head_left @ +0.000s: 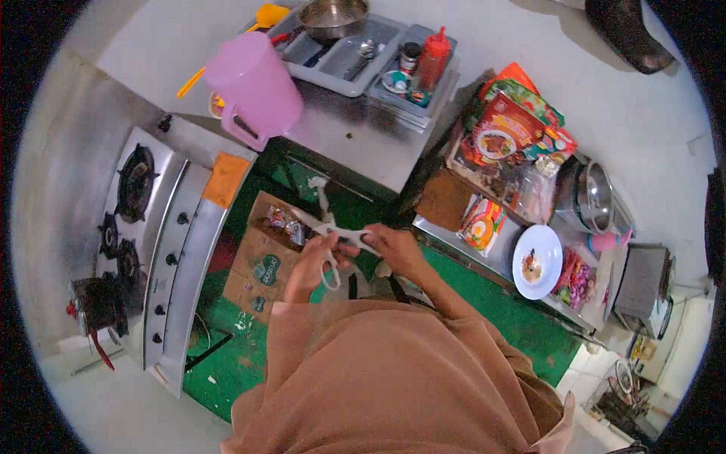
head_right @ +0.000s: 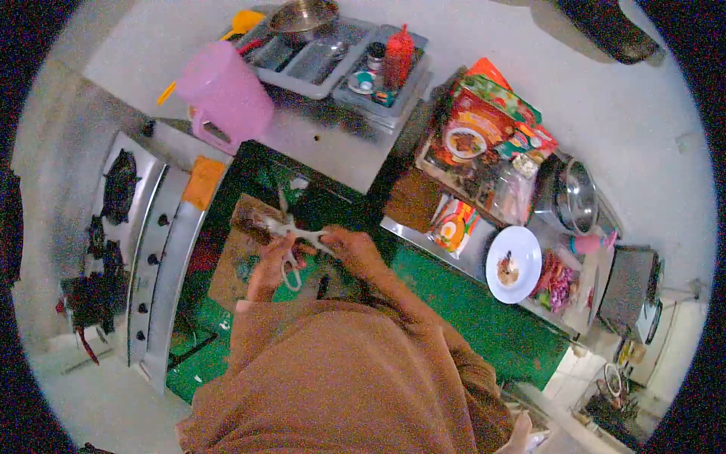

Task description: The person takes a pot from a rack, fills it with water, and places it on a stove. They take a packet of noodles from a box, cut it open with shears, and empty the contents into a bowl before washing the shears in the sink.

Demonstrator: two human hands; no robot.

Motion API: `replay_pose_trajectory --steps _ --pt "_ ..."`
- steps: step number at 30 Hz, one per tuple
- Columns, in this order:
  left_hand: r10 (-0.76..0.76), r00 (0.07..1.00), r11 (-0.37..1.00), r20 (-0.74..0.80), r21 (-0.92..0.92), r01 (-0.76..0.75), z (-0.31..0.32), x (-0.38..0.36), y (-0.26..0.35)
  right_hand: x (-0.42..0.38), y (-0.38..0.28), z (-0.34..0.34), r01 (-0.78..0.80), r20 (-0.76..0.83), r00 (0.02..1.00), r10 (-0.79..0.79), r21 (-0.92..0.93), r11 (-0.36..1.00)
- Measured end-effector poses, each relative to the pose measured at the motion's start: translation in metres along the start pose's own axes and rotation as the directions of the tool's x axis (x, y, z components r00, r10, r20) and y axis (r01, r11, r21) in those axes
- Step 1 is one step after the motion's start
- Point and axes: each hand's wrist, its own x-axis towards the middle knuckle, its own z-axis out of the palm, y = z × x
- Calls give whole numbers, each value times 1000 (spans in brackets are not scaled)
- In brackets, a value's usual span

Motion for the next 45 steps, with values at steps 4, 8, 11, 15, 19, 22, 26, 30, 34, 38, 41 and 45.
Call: replay_pose_trajectory --steps 4,8,11,15,19,22,26,30,34,38,41,45 --pt "-24 986 999 -167 45 31 -6 5 -23 9 49 -5 46 -29 999 -42 172 984" --pt "-4 982 998 -190 60 16 -21 8 -41 25 100 -39 -263 -460 888 18 -475 840" --pt "-31 966 999 -255 11 35 -29 9 -45 26 140 -29 -282 -519 804 -292 -764 580" --pt "-23 957 998 -291 -59 5 -37 7 -48 34 169 -25 -243 -427 897 -111 -689 682" --pt "-33 944 996 -328 -84 6 -33 5 -36 49 168 -42 -118 -565 802 -194 -469 875" --pt "3 951 989 -308 -140 -49 -39 9 -41 58 94 -53 -12 -700 714 -17 -37 999" --pt "-38 930 987 -366 -159 -23 -43 10 -40 118 57 -37 305 -767 500 -402 -278 911" --pt "-10 942 974 -337 -217 -67 -65 19 -31 228 26 -2 279 -409 762 -502 -492 825" --pt "-45 933 974 -358 -225 -39 -90 27 -19 238 33 25 189 -233 826 -514 -744 641" --pt "-92 936 978 -339 -210 20 -117 44 -12 227 85 16 318 -170 809 -563 -680 661" --pt "-24 960 992 -279 -125 -12 -122 54 15 195 91 4 308 -222 812 -540 -624 718" --pt "-9 973 1000 -229 -13 6 -118 66 58 148 94 -15 164 -289 857 -426 -631 758"
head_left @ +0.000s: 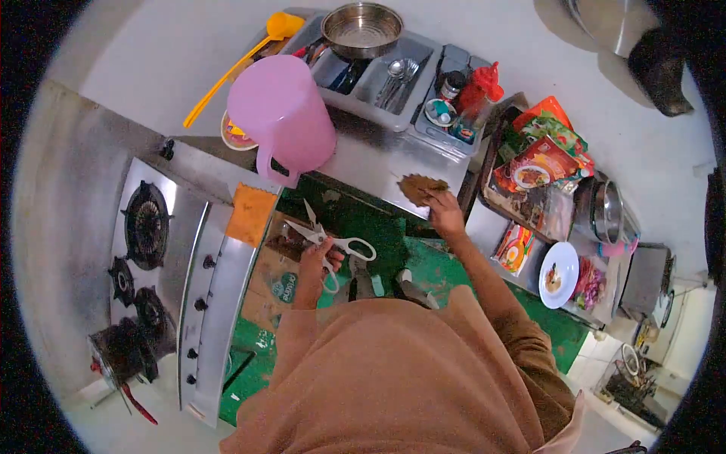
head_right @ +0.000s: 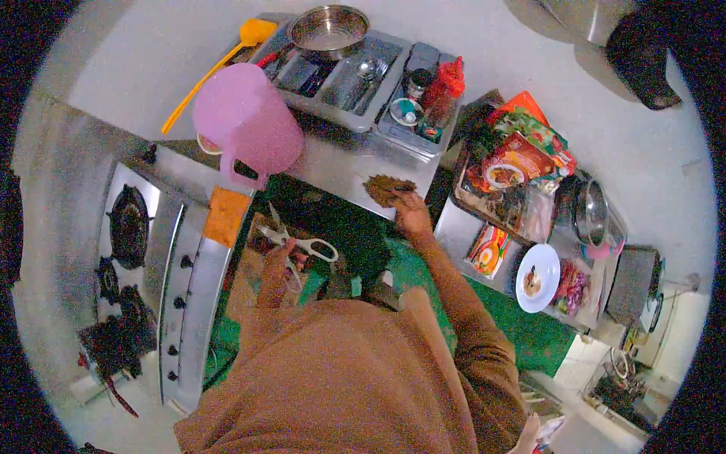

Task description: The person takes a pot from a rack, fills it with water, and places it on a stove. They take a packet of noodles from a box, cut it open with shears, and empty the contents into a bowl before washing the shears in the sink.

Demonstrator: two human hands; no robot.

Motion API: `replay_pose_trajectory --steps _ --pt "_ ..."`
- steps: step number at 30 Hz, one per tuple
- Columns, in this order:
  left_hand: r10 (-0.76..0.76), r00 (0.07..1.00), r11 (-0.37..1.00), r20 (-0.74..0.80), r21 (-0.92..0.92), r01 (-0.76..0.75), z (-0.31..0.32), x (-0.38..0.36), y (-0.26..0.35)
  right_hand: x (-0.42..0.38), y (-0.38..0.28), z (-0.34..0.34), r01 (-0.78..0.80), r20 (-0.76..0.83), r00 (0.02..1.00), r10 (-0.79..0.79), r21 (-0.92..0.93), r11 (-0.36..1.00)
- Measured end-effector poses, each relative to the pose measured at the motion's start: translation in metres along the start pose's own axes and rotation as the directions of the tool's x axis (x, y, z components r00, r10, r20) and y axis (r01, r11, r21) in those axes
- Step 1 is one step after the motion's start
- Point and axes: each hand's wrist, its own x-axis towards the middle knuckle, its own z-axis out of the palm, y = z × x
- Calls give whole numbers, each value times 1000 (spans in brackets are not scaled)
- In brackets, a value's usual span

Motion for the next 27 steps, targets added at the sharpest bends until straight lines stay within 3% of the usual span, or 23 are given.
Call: replay_pose_trajectory --steps 2,4,5,6,8,9,10,11,12,14,17,19,21,24,27 --pt "-32 999 999 3 -34 32 -4 12 0 -11 4 -18 -33 -18 999 32 -37 999" --pt "-67 998 995 -12 -81 66 -9 22 0 -16 8 -31 -314 -16 948 317 103 944" --pt "-70 998 995 -2 -76 69 -12 23 0 -11 3 -34 -561 -52 789 612 344 753" --pt "-57 998 997 27 -47 58 -16 23 0 -1 -2 -37 -566 -58 784 618 343 750" --pt "-56 997 998 60 -12 57 -24 25 -5 18 -13 -34 -463 -378 804 460 89 882" --pt "-66 996 998 67 -19 68 -28 27 -9 28 -21 -22 -501 -200 843 499 47 864" --pt "-72 994 997 76 -26 74 -31 30 -11 32 -40 -4 -431 -200 891 409 -85 898" --pt "-76 994 997 83 -17 78 -33 28 -9 24 -29 51 -339 -296 915 274 -196 920" --pt "-89 994 996 69 -16 90 -34 25 -5 38 -56 64 -359 -311 907 283 -225 906" --pt "-110 992 994 53 -14 111 -32 23 4 66 -84 86 -302 -302 916 265 -83 950" --pt "-196 980 975 -27 99 198 -29 24 8 113 -99 107 -188 -239 956 169 -58 981" --pt "-85 996 992 28 98 82 -29 26 1 114 -97 107 -144 -216 967 138 -12 990" --pt "-129 991 985 46 124 122 -26 29 2 102 -84 91 57 -33 998 -55 90 994" --pt "-136 985 988 104 84 127 -20 33 1 42 -61 46 80 -4 997 -80 107 991" --pt "-119 982 993 144 28 116 -16 39 0 -19 -21 13 -69 18 997 68 48 996"
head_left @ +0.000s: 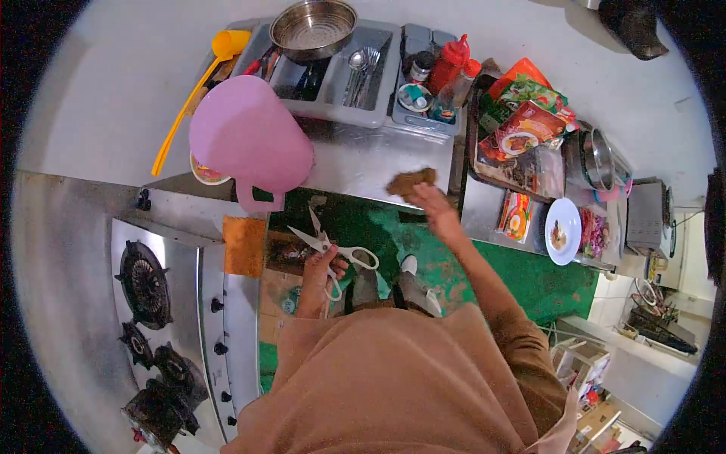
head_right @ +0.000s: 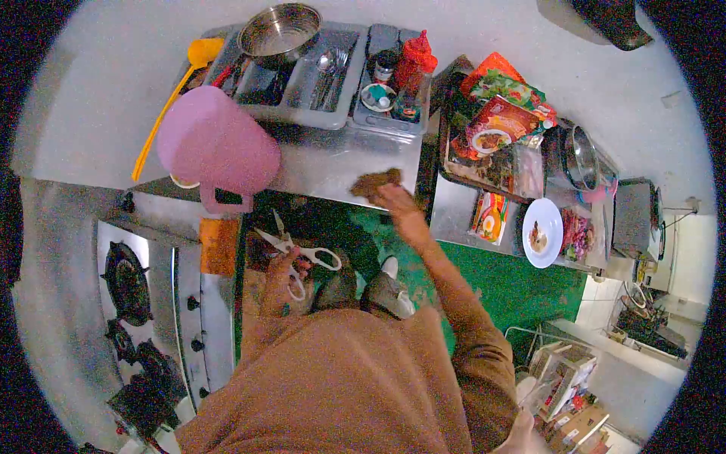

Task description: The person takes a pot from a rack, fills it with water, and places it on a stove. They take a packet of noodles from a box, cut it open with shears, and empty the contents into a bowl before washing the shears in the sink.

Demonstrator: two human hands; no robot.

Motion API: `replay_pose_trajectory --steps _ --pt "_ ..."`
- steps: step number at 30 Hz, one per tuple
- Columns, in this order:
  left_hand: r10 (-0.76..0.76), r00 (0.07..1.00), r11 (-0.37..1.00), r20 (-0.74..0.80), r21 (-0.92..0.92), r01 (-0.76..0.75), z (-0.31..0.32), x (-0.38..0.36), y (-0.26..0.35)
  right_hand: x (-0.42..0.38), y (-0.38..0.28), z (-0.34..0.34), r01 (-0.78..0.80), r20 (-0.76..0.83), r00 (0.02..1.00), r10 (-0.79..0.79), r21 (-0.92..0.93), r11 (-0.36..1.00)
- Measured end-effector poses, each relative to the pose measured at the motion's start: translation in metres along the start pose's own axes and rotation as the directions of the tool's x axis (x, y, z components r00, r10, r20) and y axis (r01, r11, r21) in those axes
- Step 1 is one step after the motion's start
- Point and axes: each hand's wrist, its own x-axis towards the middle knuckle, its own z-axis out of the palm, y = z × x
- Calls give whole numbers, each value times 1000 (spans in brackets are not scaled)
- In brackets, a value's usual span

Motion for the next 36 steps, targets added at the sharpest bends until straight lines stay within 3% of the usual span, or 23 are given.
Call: replay_pose_trajectory --steps 2,4,6,11,12,15,17,20,22,25,28,31,35,36 --pt "-16 1000 1000 0 -8 16 1 2 2 -1 8 -6 -60 -33 998 60 -7 998" --pt "-22 1000 997 -8 70 22 2 1 7 23 15 -3 -234 -188 959 213 -99 967" --pt "-17 1000 998 2 53 17 -6 9 -4 70 -5 12 -262 -231 949 214 -200 944" --pt "3 1000 999 15 45 -4 -6 5 -6 151 -44 83 -128 -255 964 78 -184 975" --pt "-25 1000 997 13 69 24 -8 5 -8 153 -53 88 -65 -187 982 35 -157 986" --pt "-64 998 994 5 91 63 -5 4 -12 122 -67 78 43 -76 996 -53 -125 991" --pt "-75 997 994 1 81 74 1 2 -11 87 -62 63 209 16 977 -212 128 970" --pt "-30 999 998 30 61 28 3 7 -10 29 -28 26 183 25 982 -185 75 980" --pt "-45 999 996 14 79 44 -3 21 -22 7 -15 -5 -17 7 1000 17 33 999" --pt "4 998 995 64 102 -10 4 21 -19 0 16 -12 -180 -170 970 176 -10 984" --pt "-8 992 980 129 197 -17 13 24 -15 2 -14 7 -320 -300 912 280 -91 943" --pt "-34 991 959 133 284 -6 32 19 -3 -22 -38 10 -232 -227 947 229 12 973" --pt "29 969 937 246 331 -112 50 10 10 -37 -24 1 -161 -104 982 158 -21 987" --pt "22 972 915 236 387 -114 58 2 19 -28 -33 -9 -395 -116 885 450 322 860"
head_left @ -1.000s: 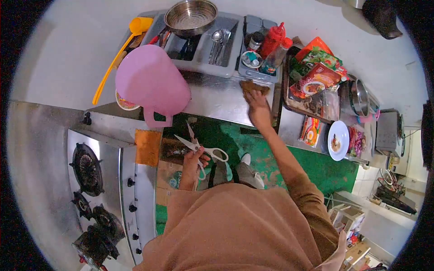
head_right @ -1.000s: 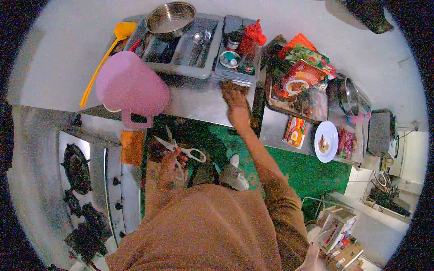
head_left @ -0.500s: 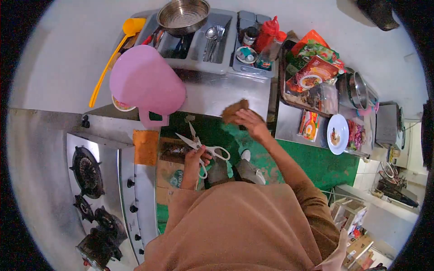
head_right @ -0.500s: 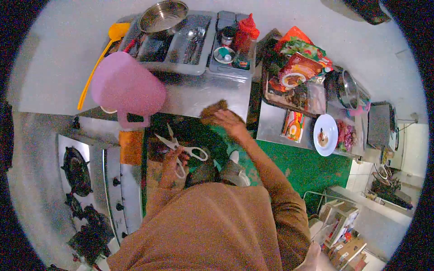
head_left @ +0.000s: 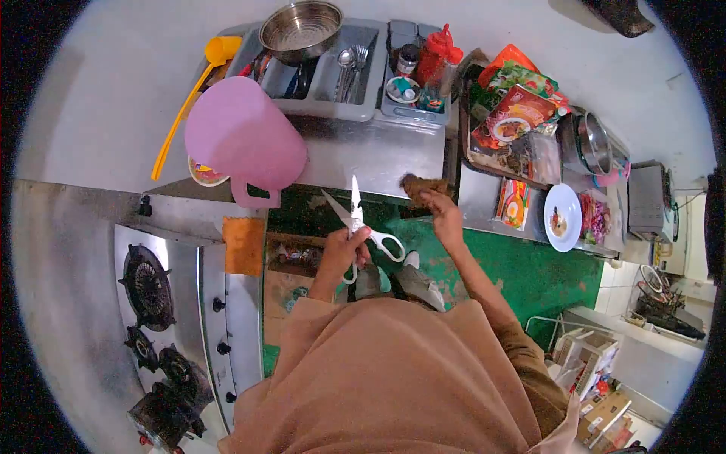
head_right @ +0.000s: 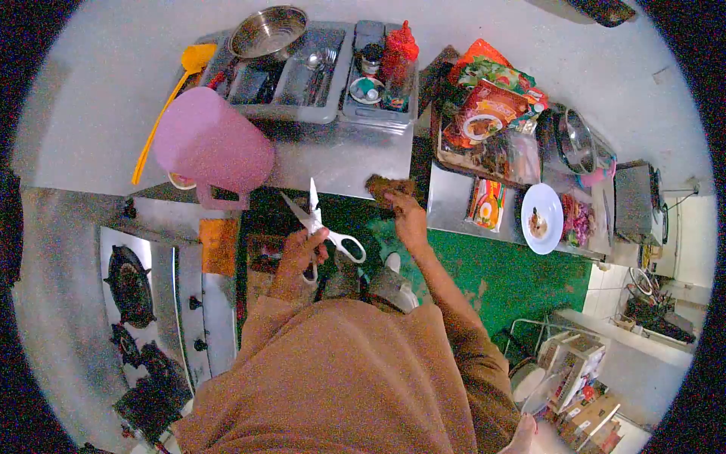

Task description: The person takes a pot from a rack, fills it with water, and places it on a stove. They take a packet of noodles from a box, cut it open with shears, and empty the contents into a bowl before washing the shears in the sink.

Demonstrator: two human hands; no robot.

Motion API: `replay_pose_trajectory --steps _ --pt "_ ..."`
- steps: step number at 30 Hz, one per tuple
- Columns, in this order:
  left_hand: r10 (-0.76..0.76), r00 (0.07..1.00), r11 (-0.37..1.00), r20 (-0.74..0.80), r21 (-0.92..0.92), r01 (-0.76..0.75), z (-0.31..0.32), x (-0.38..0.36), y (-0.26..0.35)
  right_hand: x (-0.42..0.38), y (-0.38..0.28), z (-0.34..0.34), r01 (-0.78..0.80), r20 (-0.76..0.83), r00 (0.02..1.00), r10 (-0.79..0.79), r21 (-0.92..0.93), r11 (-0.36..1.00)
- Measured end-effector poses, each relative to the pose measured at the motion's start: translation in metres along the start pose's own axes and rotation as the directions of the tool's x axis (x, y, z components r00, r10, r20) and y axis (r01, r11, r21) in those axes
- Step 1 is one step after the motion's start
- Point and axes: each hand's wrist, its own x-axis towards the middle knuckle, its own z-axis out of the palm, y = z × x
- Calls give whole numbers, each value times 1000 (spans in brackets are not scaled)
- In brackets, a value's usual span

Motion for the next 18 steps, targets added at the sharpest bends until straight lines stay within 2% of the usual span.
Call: replay_pose_trajectory --steps 1,2,3,4,5,7,8,9,10,13,15,16,17,18 --pt "5 1000 1000 -3 0 -5 2 -2 6 4 -15 -6 -287 -6 953 304 312 906" --pt "9 1000 1000 27 29 -10 4 -3 10 7 -54 -17 -267 -127 930 345 409 873" --pt "14 998 998 60 58 -17 7 -3 13 6 -78 -22 -266 -129 930 344 410 873" --pt "14 998 998 61 61 -18 11 -3 14 1 -98 -25 -39 -182 979 89 266 963" --pt "19 997 997 69 80 -24 15 -3 15 -3 -115 -26 197 -195 965 -173 109 974" --pt "27 996 994 84 105 -36 22 -2 17 -7 -141 -26 449 -40 892 -451 -54 892" --pt "25 992 994 122 103 -38 26 -2 18 -8 -138 -21 469 48 883 -467 -107 877" --pt "22 987 994 159 104 -39 27 -3 20 -7 -134 -19 466 39 885 -465 -110 878" --pt "14 989 982 149 186 -42 27 -3 22 -4 -129 -20 516 57 856 -513 -140 845" --pt "6 988 986 152 166 -31 31 -10 19 4 -111 -25 579 91 815 -573 -190 793" --pt "-25 983 984 179 176 -7 31 -18 15 14 -95 -32 475 62 875 -480 -295 829" --pt "-55 978 982 203 186 16 31 -20 16 20 -82 -29 413 -15 902 -431 -256 874" --pt "-56 978 981 202 191 17 31 -22 18 18 -83 -33 412 -19 903 -430 -254 875" --pt "-50 977 994 207 102 29 33 -25 22 14 -85 -38 306 -110 939 -325 -165 938"
